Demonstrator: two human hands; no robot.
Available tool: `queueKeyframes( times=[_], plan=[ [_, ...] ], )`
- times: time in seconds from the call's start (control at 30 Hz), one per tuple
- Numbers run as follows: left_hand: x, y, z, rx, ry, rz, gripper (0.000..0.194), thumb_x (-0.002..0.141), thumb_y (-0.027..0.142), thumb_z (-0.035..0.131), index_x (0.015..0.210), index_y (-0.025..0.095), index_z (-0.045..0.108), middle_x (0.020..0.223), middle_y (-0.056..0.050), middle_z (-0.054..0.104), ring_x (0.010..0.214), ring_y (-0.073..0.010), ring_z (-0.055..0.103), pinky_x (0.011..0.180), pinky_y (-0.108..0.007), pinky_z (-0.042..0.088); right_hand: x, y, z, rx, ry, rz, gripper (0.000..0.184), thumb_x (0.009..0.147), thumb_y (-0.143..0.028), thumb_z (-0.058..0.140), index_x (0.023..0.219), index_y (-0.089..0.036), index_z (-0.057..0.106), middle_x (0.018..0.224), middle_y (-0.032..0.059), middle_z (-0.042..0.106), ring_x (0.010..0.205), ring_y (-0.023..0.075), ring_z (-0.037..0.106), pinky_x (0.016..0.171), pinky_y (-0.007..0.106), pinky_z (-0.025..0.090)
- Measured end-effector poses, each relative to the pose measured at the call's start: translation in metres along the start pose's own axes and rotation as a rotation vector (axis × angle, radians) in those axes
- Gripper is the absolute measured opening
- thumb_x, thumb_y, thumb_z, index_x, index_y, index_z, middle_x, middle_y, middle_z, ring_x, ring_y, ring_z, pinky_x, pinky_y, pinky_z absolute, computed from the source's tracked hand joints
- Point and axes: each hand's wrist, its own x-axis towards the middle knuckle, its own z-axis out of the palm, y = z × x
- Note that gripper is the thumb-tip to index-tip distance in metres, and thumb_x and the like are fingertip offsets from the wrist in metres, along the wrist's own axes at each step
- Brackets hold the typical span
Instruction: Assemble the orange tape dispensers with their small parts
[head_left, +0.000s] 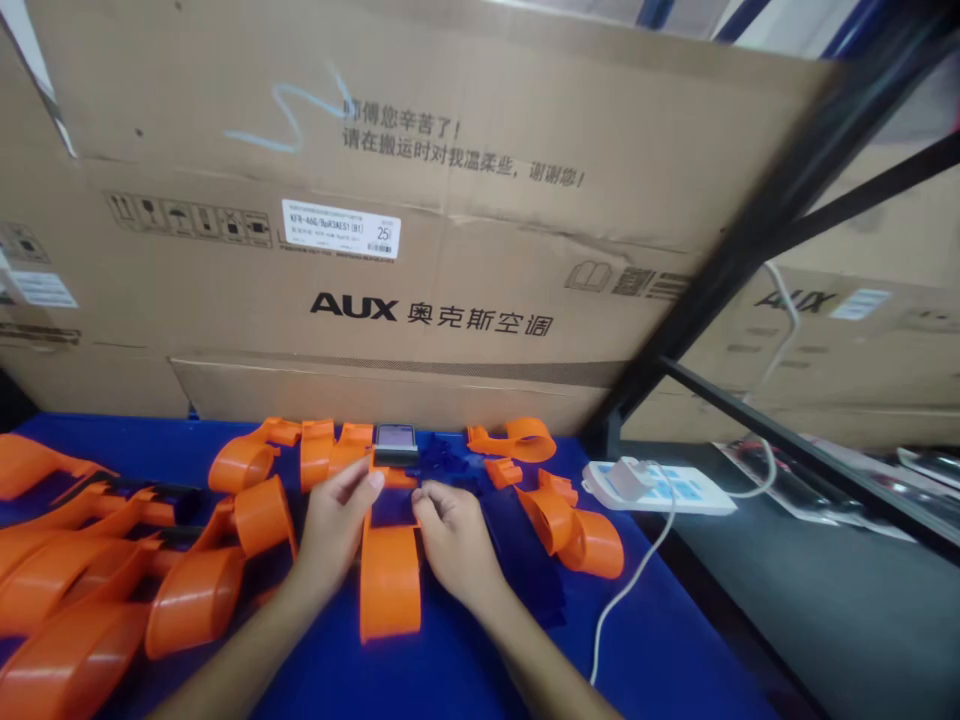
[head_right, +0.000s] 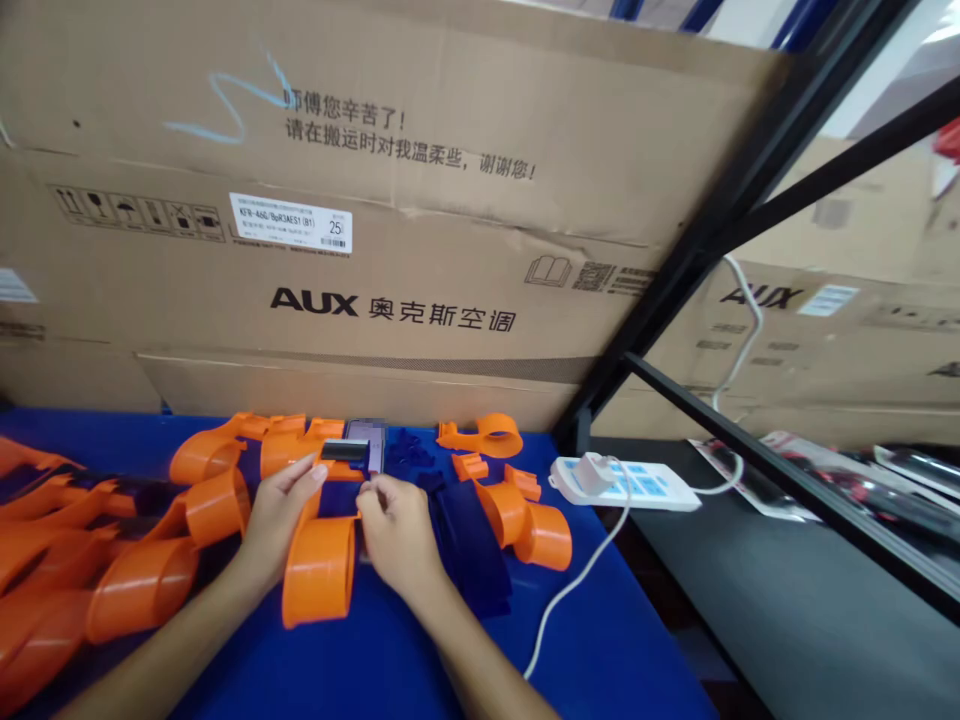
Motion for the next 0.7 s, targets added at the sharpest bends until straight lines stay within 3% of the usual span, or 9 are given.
queueKeyframes(
  times=[0.13,0.3,0.53,0.7],
  plan=[
    [0.008,-0.006,-0.005,-0.028,0.087,-0.002,0.044,0.079,0.046,0.078,0.114,0.019,0.078,0.119,-0.010,0.077,0.114,-0.0300,0.069,0.100,-0.041,0.052,0.009,0.000,0.007,-0.023,-0.011,-0.043,0.028,0.088,-0.025,0.046,0.060,-0.020,0.041,0.061,-0.0038,0.043,0.060,0.0116,0.041,0.056,0.024,0.028],
    [0.015,-0.014,-0.010,-0.018,0.088,-0.013,0.047,0.078,0.049,0.078,0.113,0.018,0.078,0.122,-0.011,0.076,0.114,-0.0316,0.069,0.099,-0.042,0.053,0.014,0.001,0.013,-0.006,0.003,-0.032,0.028,0.088,-0.027,0.044,0.061,-0.020,0.042,0.062,-0.0033,0.046,0.061,0.0119,0.042,0.057,0.024,0.030],
    [0.013,-0.003,-0.004,-0.055,0.040,-0.013,0.046,0.078,0.048,0.078,0.111,0.016,0.077,0.115,-0.011,0.077,0.111,-0.0301,0.069,0.098,-0.040,0.052,0.016,0.006,0.010,0.035,0.029,-0.038,0.026,0.083,-0.025,0.048,0.058,-0.020,0.043,0.059,-0.0052,0.042,0.057,0.0104,0.037,0.054,0.022,0.029],
    [0.004,-0.001,-0.005,-0.142,0.109,-0.019,0.040,0.075,0.048,0.081,0.103,0.019,0.076,0.100,-0.009,0.079,0.103,-0.0295,0.071,0.089,-0.038,0.055,0.018,0.008,0.006,0.033,-0.009,-0.063,0.026,0.082,-0.027,0.049,0.057,-0.020,0.044,0.058,-0.0059,0.041,0.056,0.0098,0.037,0.052,0.021,0.029]
  ],
)
